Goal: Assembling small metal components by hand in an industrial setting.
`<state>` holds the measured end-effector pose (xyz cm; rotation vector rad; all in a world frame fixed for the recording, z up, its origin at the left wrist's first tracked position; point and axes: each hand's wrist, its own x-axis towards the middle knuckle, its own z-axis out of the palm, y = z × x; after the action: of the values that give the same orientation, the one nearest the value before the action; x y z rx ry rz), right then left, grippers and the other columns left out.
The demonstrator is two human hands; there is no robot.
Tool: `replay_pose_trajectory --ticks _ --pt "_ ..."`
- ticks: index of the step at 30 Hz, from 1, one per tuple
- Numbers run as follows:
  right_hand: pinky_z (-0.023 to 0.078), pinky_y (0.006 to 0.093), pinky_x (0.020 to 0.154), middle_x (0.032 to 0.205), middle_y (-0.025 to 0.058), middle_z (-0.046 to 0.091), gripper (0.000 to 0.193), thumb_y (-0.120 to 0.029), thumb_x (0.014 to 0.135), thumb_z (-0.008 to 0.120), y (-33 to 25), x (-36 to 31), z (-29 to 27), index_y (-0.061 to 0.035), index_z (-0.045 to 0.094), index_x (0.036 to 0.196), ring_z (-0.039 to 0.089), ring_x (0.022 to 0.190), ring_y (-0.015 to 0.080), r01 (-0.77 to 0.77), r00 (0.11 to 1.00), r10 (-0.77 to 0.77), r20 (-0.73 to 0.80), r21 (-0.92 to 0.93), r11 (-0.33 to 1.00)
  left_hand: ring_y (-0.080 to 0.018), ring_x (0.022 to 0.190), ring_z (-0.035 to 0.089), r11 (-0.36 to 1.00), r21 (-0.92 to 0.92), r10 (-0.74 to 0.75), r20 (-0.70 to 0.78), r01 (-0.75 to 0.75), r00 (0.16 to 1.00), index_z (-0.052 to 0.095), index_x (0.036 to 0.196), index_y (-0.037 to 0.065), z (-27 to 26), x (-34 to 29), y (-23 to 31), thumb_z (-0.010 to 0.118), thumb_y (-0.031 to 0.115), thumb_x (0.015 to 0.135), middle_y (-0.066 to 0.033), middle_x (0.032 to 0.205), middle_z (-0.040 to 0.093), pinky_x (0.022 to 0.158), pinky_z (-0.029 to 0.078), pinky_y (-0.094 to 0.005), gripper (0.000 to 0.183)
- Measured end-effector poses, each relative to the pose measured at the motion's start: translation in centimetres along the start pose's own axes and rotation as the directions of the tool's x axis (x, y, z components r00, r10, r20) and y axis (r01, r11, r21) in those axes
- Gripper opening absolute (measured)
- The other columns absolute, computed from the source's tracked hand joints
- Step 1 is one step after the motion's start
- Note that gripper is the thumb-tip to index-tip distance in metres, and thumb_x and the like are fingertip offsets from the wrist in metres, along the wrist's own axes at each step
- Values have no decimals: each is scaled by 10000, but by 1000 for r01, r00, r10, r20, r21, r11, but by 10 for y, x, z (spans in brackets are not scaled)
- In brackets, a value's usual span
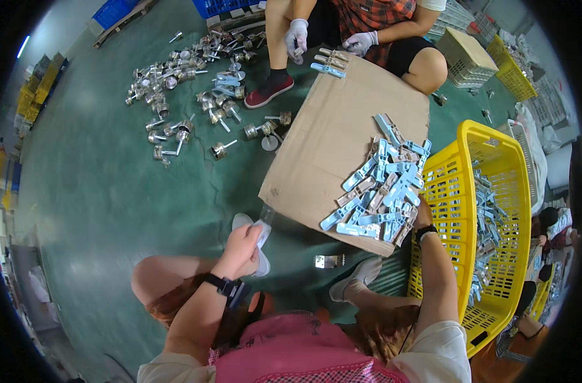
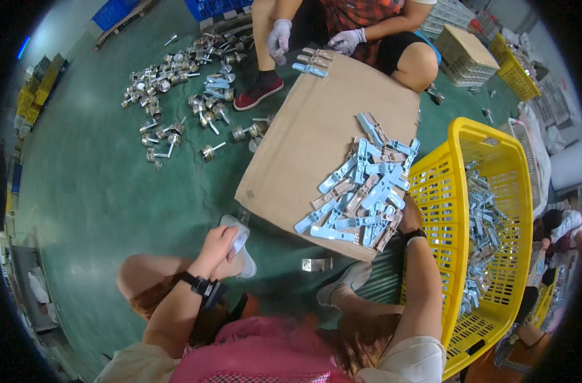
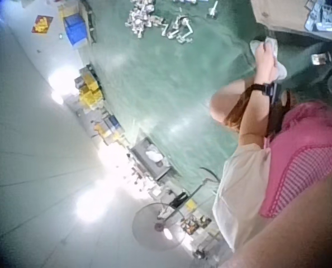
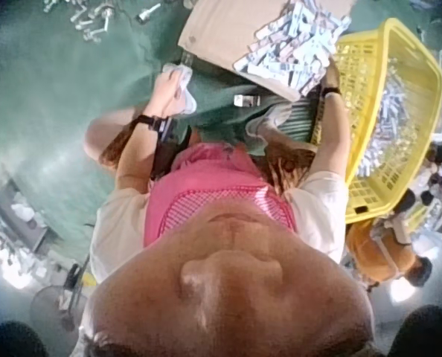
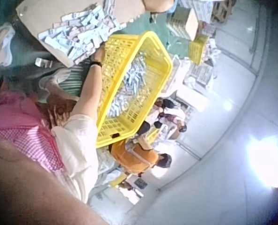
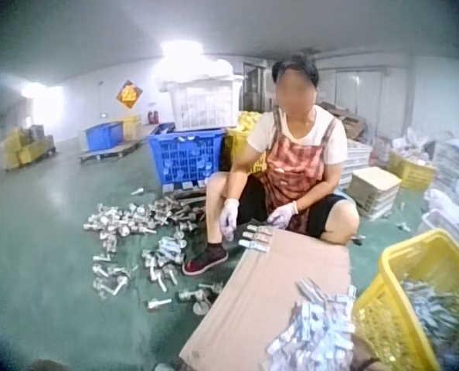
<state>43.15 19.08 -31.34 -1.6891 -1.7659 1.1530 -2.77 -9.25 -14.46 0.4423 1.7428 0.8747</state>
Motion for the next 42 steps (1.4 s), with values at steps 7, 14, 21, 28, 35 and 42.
replay_pose_trajectory --ticks 7,14,21,28,35,42 --pt "459 486 718 942 296 561 316 39 716 530 -3 -28 -3 12 426 1013 553 876 458 167 983 -184 6 -450 877 -151 374 484 994 16 107 -6 -107 994 541 849 -7 7 27 -9 475 282 877 -77 520 508 350 376 -281 298" --pt "457 504 714 931 291 574 272 -79 768 496 -95 -83 -24 3 427 1018 552 857 464 191 977 -204 55 -645 740 -169 388 517 996 -8 93 17 -93 996 519 1033 -64 31 61 -1 458 283 847 -103 542 542 360 400 -291 398" --pt "467 493 676 901 267 580 304 -128 770 520 -96 -108 -5 -6 423 1032 568 809 441 284 953 -281 109 -638 715 -200 413 552 989 93 125 -113 -114 986 411 1227 -34 32 44 -6 462 248 830 -148 659 590 404 450 -319 490" --pt "463 490 682 910 268 575 275 -154 806 497 -78 -107 -1 -9 427 1028 564 820 440 168 981 -196 10 -561 811 -221 374 535 972 117 218 -120 -204 969 368 1266 23 40 52 3 441 163 825 -173 664 587 362 444 -354 468" --pt "467 479 748 958 227 568 235 -61 774 463 -34 -75 -6 -8 470 1003 571 881 417 46 999 -16 47 -743 667 -76 335 335 963 -9 266 -95 -268 959 429 1126 91 38 86 -23 449 177 878 22 505 382 280 291 -242 263" --pt "482 336 434 710 47 533 36 -137 806 481 24 -50 37 -130 480 841 606 575 202 -277 872 -289 -395 -885 374 -91 377 393 963 110 263 -176 -246 949 452 1026 38 51 72 -11 409 178 879 -27 563 425 272 332 -237 207"
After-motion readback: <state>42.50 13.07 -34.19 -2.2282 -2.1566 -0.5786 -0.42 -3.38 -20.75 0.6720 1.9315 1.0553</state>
